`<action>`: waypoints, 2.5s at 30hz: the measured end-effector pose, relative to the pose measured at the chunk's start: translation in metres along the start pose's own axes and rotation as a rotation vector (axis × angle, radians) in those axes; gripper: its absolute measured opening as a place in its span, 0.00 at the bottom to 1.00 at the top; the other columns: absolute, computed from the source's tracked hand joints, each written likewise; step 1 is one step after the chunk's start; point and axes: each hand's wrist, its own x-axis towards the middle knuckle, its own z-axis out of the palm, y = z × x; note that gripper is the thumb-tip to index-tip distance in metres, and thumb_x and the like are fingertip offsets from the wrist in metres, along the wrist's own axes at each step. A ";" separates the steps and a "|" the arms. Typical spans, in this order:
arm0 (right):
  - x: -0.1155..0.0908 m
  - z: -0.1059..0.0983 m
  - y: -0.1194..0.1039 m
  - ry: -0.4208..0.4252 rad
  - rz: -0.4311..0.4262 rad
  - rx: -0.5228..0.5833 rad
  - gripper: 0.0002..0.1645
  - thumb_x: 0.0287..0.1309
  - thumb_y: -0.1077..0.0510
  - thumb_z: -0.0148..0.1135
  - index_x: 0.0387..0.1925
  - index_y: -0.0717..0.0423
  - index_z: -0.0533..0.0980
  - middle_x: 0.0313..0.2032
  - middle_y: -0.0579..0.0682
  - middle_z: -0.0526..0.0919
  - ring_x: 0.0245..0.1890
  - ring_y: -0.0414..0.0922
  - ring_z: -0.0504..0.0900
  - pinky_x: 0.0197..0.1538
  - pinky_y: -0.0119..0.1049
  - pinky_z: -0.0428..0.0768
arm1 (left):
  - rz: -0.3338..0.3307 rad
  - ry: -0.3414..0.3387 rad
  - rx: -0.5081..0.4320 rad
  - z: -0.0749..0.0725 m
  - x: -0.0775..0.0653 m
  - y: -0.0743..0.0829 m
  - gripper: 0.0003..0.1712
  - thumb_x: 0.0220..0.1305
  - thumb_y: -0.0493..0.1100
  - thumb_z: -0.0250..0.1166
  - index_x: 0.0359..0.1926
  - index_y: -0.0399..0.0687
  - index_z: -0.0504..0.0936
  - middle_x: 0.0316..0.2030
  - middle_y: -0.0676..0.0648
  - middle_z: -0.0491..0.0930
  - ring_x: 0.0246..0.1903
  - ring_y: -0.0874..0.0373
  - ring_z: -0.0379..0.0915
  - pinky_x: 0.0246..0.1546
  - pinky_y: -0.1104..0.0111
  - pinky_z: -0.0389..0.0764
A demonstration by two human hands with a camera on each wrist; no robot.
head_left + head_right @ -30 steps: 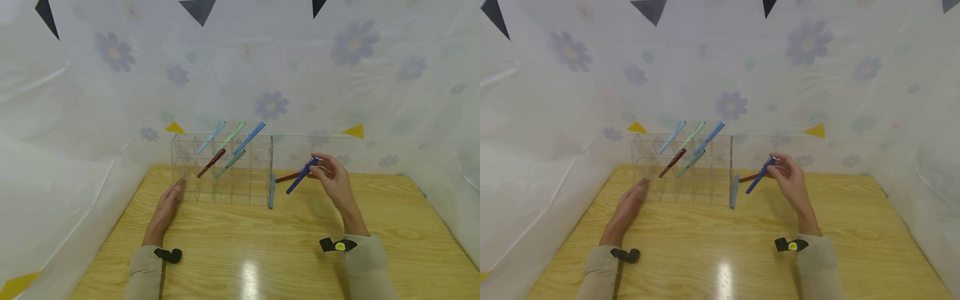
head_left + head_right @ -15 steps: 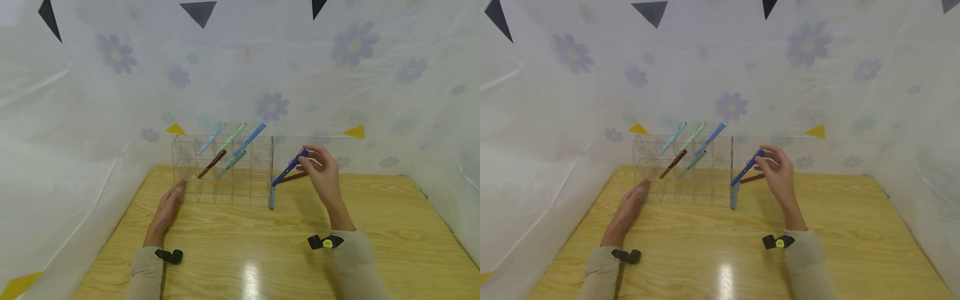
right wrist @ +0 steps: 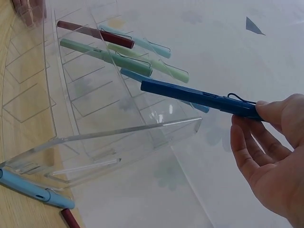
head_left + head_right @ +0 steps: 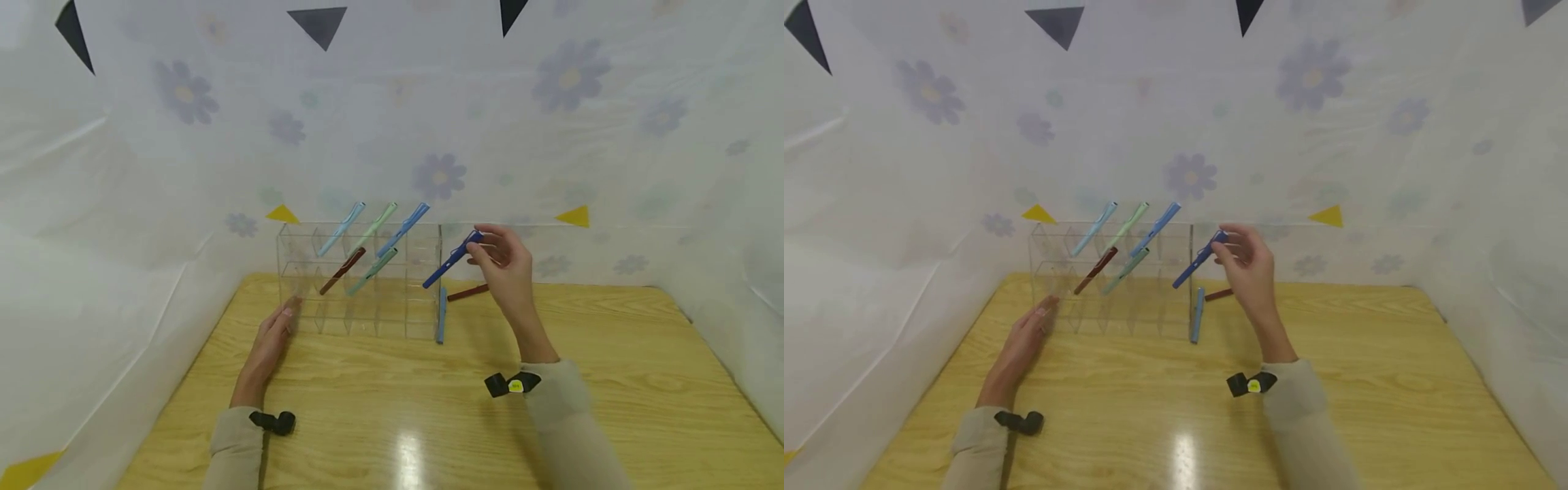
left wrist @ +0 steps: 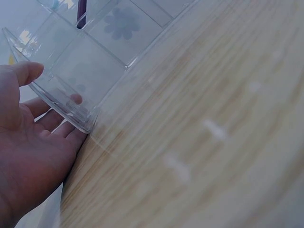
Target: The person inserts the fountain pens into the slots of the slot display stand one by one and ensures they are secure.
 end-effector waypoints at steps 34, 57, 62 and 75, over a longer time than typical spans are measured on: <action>0.004 0.079 0.028 -0.073 0.096 -0.110 0.11 0.68 0.70 0.63 0.51 0.65 0.80 0.40 0.64 0.87 0.37 0.63 0.88 0.39 0.35 0.87 | 0.007 -0.003 -0.029 -0.001 0.001 -0.002 0.35 0.85 0.54 0.43 0.80 0.38 0.53 0.79 0.40 0.52 0.79 0.48 0.40 0.76 0.48 0.44; -0.003 0.085 0.026 -0.064 0.112 -0.421 0.11 0.68 0.68 0.64 0.51 0.63 0.82 0.37 0.62 0.89 0.31 0.51 0.90 0.33 0.34 0.86 | -0.003 0.010 -0.027 -0.001 0.002 -0.003 0.36 0.85 0.54 0.43 0.80 0.36 0.52 0.79 0.40 0.52 0.79 0.49 0.40 0.76 0.48 0.45; -0.007 0.080 0.022 -0.076 0.117 -0.451 0.16 0.69 0.68 0.63 0.56 0.64 0.82 0.40 0.63 0.89 0.32 0.51 0.91 0.34 0.35 0.87 | 0.002 0.008 -0.026 -0.001 0.002 -0.003 0.37 0.84 0.55 0.43 0.80 0.37 0.52 0.79 0.40 0.53 0.79 0.49 0.40 0.76 0.48 0.45; -0.015 0.070 0.017 -0.136 0.134 -0.411 0.20 0.70 0.68 0.61 0.62 0.65 0.79 0.41 0.64 0.88 0.36 0.54 0.90 0.36 0.36 0.87 | -0.019 0.016 -0.066 -0.001 0.003 -0.004 0.35 0.84 0.54 0.45 0.80 0.38 0.53 0.79 0.42 0.53 0.79 0.52 0.40 0.77 0.52 0.45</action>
